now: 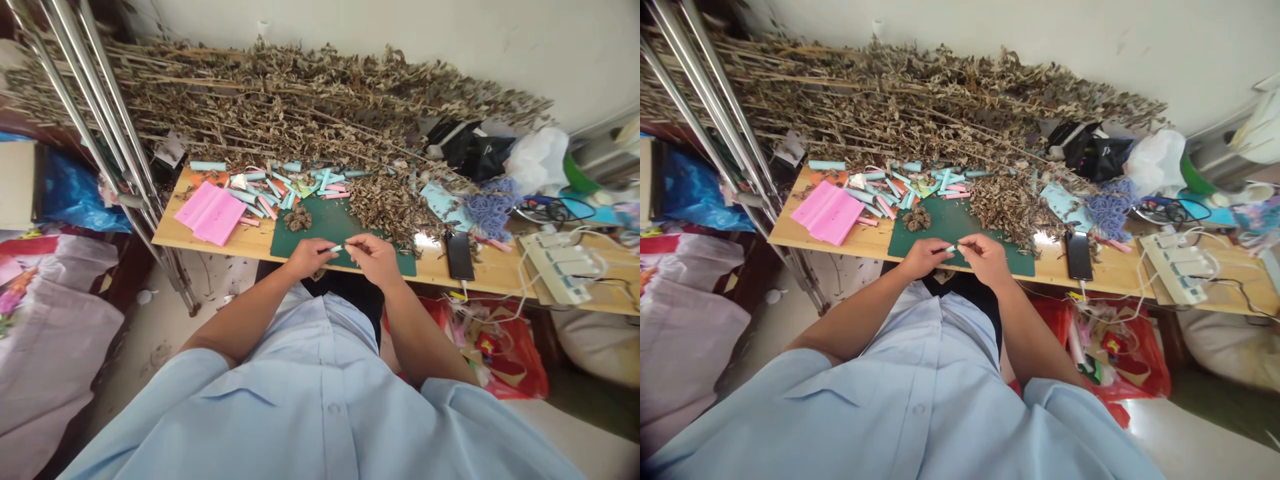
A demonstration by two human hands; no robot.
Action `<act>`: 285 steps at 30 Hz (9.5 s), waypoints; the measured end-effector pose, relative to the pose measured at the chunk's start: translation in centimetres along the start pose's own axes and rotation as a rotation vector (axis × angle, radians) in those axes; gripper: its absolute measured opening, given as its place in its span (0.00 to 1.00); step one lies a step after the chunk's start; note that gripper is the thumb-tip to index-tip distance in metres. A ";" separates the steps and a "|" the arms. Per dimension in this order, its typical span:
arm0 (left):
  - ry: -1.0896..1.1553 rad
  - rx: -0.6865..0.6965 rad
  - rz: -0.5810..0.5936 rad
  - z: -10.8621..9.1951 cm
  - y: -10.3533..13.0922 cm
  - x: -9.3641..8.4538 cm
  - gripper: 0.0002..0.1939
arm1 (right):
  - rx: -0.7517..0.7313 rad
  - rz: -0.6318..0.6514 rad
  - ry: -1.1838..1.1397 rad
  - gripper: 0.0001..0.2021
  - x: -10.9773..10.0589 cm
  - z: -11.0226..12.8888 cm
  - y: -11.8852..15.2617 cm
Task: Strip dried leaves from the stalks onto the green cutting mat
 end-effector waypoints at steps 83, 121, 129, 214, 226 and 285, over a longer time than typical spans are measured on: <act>-0.057 0.058 -0.007 0.1 0.1 0.4 0.11 | -0.318 0.229 0.739 0.10 0.4 3.2 0.0; -0.055 0.009 0.001 0.3 0.1 0.4 0.11 | -0.041 -0.041 0.193 0.20 0.6 -0.2 1.0; -0.070 0.040 0.006 0.1 0.1 0.2 0.11 | 0.186 -0.098 -0.114 0.11 1.6 -0.3 0.8; -0.186 -0.296 0.040 -1.3 -0.1 -0.2 0.13 | -0.078 -0.456 -0.180 0.13 2.7 -5.6 0.1; -0.265 -0.275 0.113 -0.3 -1.4 -1.0 0.10 | -0.199 -0.465 -0.078 0.10 3.3 -6.7 0.2; -0.275 -0.150 0.052 -0.4 -0.6 -1.3 0.12 | 0.066 0.259 -0.400 0.10 -0.1 -7.4 -1.4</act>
Point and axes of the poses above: each hand's wrist, its own y-axis away from the middle knuckle, its own x-axis out of the palm, z = x × y, the point moved 2 cm from there along -y, towards the middle knuckle, and after that the axes turned 10 degrees about -y, right-handed, at the moved point
